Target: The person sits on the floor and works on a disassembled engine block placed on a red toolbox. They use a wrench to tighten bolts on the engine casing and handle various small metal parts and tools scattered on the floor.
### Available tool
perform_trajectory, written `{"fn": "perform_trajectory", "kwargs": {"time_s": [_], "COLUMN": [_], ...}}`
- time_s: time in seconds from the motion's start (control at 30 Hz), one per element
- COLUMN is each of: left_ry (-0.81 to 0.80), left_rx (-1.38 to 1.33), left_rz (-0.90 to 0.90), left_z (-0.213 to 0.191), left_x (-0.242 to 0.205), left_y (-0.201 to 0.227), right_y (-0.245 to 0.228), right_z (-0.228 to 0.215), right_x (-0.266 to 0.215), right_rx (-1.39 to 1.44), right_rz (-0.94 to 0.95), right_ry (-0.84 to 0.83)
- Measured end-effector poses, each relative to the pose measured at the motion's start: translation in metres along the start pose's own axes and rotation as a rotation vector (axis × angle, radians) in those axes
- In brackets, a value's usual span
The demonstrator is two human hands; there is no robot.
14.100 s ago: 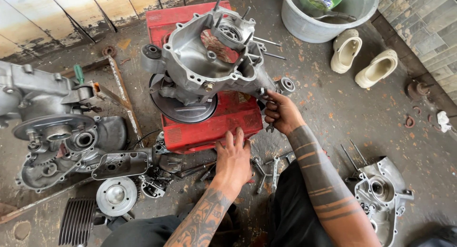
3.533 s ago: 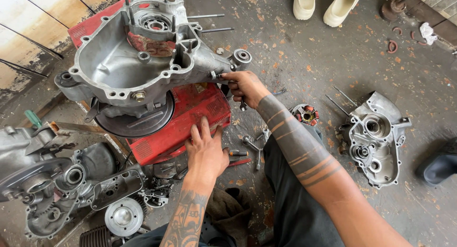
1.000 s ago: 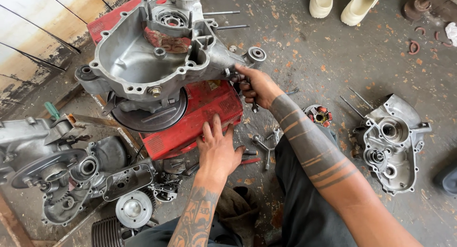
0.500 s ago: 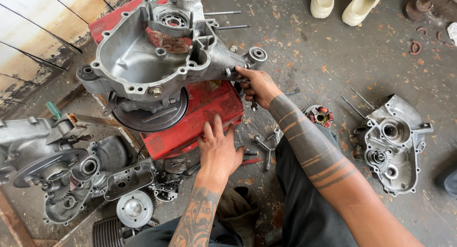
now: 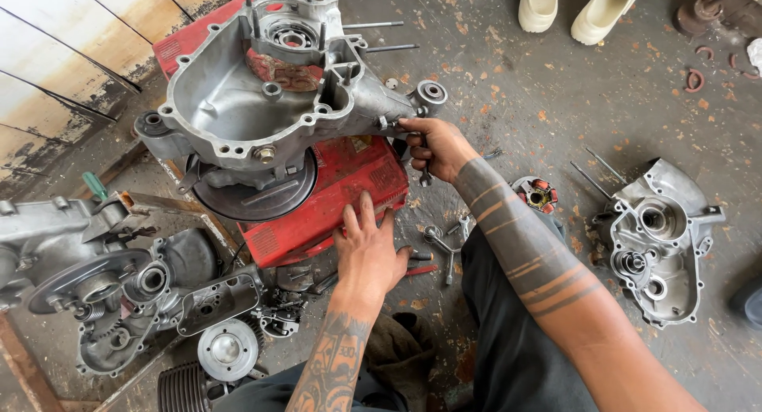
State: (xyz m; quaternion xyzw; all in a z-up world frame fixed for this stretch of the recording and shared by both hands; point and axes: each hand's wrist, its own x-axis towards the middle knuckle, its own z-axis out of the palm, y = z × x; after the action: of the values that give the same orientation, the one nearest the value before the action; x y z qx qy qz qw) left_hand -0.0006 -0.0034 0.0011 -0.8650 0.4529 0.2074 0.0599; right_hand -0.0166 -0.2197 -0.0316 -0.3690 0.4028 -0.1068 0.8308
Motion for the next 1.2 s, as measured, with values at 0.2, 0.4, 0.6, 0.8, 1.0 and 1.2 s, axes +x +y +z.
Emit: {"fn": "perform_trajectory", "kwargs": {"time_s": [0.2,0.4,0.6,0.8,1.0,1.2], "left_ry": [0.0,0.008,-0.016,-0.012,0.383,0.788], "left_rx": [-0.002,0.016,-0.014,-0.008,-0.385,-0.383], "left_rz": [-0.004,0.0,-0.002,0.004,0.097,0.15], "left_z": [0.002,0.006,-0.004,-0.003,-0.049,-0.039], "left_x": [0.001,0.003,0.0,0.001,-0.004,-0.005], "left_y": [0.0,0.0,0.001,0.0,-0.013,-0.026], "right_y": [-0.003,0.0,0.001,-0.009,-0.02,0.005], "right_z": [0.012,0.002,-0.001,0.001,0.012,0.033], "right_x": [-0.014,-0.001,-0.001,-0.011,-0.05,-0.081], "right_rx": [-0.047,-0.012,-0.034,-0.039,-0.228,-0.382], "right_rz": [-0.036,-0.063,-0.027,-0.111,-0.223,-0.175], "right_ry": [-0.006,-0.041,-0.035,0.066,-0.136,-0.571]}}
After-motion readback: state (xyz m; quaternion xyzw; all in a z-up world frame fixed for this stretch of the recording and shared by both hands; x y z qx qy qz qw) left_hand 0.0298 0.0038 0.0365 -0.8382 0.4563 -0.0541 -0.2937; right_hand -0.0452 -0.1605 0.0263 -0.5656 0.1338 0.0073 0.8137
